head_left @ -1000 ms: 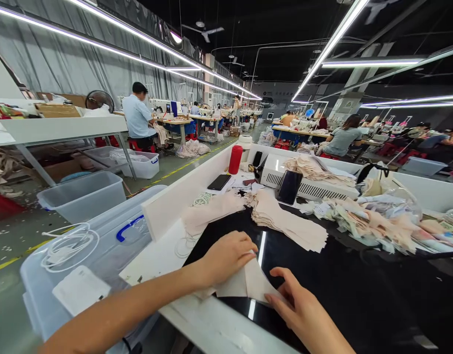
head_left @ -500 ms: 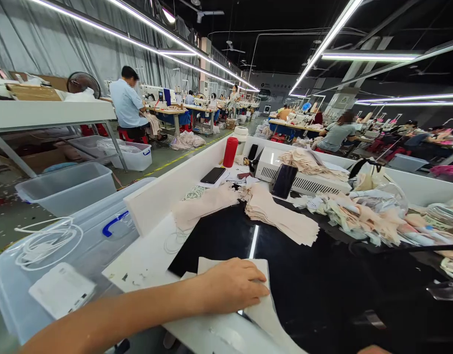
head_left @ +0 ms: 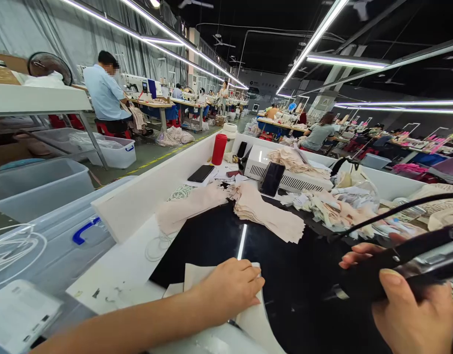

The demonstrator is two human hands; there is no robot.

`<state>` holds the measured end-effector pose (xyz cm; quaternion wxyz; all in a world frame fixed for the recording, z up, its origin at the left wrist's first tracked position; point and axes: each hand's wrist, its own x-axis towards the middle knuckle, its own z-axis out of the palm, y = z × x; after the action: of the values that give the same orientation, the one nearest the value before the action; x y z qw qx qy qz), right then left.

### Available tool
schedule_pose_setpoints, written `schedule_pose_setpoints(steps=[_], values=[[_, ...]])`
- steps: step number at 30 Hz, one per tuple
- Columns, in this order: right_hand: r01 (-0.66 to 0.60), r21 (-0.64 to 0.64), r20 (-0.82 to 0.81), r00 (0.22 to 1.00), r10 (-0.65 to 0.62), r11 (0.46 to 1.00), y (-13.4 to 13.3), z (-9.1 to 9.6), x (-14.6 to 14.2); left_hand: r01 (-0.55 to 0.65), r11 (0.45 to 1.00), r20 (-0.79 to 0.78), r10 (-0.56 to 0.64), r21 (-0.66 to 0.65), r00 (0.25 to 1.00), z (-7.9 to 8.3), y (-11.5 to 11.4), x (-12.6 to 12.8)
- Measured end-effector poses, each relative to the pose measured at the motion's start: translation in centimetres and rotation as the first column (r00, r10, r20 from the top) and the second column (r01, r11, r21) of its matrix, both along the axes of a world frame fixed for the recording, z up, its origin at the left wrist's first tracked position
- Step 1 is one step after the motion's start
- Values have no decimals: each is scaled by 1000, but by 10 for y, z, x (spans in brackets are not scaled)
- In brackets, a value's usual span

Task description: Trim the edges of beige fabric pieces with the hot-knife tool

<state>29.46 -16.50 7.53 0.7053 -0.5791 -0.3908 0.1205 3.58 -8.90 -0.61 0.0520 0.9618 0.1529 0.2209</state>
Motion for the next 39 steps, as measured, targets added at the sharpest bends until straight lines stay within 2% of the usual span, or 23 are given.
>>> schedule_pose_setpoints(steps=[4, 9, 15, 19, 22, 29, 39], values=[[-155, 171, -63, 984, 168, 973, 22, 14, -34, 2, 999, -15, -2, 44, 1000, -4, -1, 0], [-314, 267, -95, 932, 349, 911, 52, 10, -60, -16, 993, -13, 18, 120, 1000, -12, -2, -1], [-359, 356, -91, 905, 414, 863, 73, -2, -79, -49, 983, 51, 41, 175, 998, -18, -2, 1], [-381, 416, -75, 891, 448, 826, 76, -8, -84, -76, 949, 83, 54, 305, 995, -14, -1, 1], [-389, 440, -57, 887, 458, 809, 77, -12, -86, -75, 927, 42, 64, 367, 997, -12, -1, 0], [-394, 449, -61, 882, 468, 802, 79, -21, -85, -80, 941, 92, 52, 328, 994, -17, -1, 1], [-393, 446, -34, 890, 454, 804, 79, -20, -87, -98, 941, 172, 43, 323, 984, -10, 0, 3]])
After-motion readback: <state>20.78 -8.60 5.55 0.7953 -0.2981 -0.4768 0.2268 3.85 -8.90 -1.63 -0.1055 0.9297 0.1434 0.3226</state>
